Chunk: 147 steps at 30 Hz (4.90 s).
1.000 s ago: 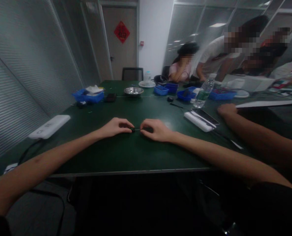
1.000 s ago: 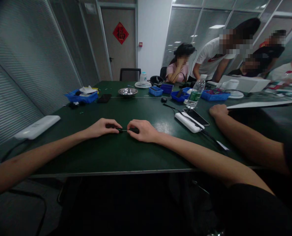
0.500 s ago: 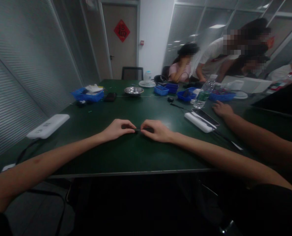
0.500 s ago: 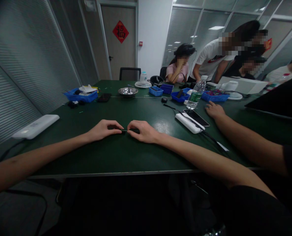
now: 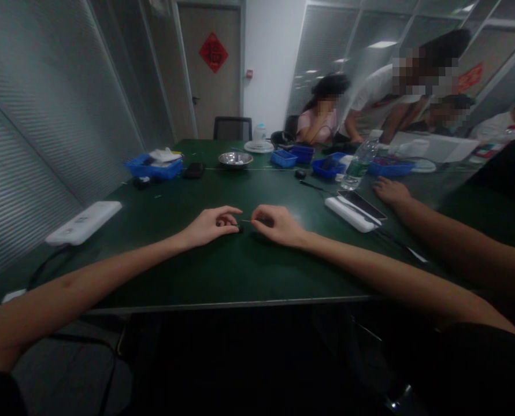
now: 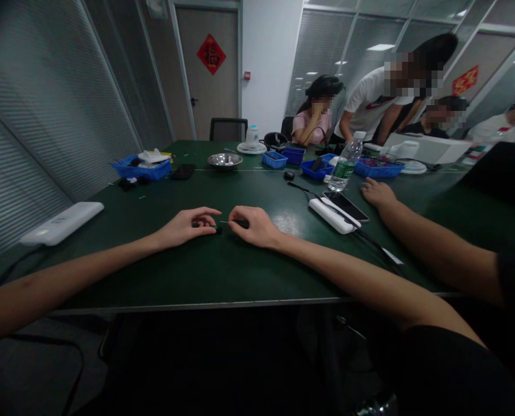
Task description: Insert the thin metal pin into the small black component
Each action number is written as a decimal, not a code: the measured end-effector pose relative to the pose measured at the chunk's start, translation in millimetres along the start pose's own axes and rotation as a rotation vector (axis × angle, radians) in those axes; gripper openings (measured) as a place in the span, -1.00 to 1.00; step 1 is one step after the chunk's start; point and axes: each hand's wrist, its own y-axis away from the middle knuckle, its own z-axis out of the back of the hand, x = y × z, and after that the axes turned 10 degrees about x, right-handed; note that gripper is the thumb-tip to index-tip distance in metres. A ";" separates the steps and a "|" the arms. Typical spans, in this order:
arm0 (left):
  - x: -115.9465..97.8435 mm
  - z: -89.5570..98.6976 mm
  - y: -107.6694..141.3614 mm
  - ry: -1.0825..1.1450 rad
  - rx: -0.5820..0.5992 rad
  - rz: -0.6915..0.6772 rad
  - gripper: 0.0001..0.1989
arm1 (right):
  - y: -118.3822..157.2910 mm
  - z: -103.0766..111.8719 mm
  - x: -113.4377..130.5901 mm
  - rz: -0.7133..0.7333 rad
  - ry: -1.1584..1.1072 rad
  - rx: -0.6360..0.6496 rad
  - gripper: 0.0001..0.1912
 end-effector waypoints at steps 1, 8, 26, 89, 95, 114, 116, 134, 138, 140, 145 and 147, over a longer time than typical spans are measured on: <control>0.5 0.4 0.0 -0.007 -0.014 0.003 -0.50 | 0.4 0.5 0.5 0.004 0.001 0.013 -0.93; -1.7 5.6 3.7 -0.053 0.000 0.011 -0.73 | 1.8 3.4 4.3 0.044 0.019 0.095 -0.93; -8.0 2.0 2.8 -0.061 0.049 -0.073 -0.74 | -0.1 -1.5 -0.2 0.143 0.037 0.180 -0.82; 2.2 8.2 -5.5 -0.439 0.138 -0.189 -0.76 | -3.4 3.6 -0.1 -0.242 -0.011 -0.074 -0.82; 0.7 6.8 -2.6 -0.354 0.159 -0.282 -0.82 | -3.6 1.9 -2.2 -0.229 -0.006 -0.091 -0.81; 23.2 42.3 4.1 -0.284 -0.040 -0.049 -0.69 | -2.1 2.5 -1.7 -0.207 -0.028 -0.062 -0.80; 23.7 41.5 3.2 -0.282 -0.073 -0.030 -0.66 | -2.2 1.5 -3.3 -0.197 -0.021 -0.066 -0.81; 6.5 37.8 4.9 -0.372 0.090 -0.055 -0.72 | -2.0 2.6 -1.5 -0.205 -0.019 -0.054 -0.79; 29.5 61.2 6.0 -0.460 0.013 0.041 -0.70 | -1.5 3.0 -1.7 -0.192 -0.022 -0.050 -0.79; 51.1 83.7 11.5 -0.503 -0.049 0.140 -0.69 | -1.2 4.2 0.2 -0.198 -0.031 -0.038 -0.79; 108.5 149.1 43.1 -0.690 -0.247 0.476 -0.66 | -0.6 5.8 3.3 -0.198 -0.044 -0.026 -0.79; 124.3 168.4 57.0 -0.721 -0.307 0.583 -0.65 | -0.6 4.7 2.1 -0.187 -0.035 -0.033 -0.79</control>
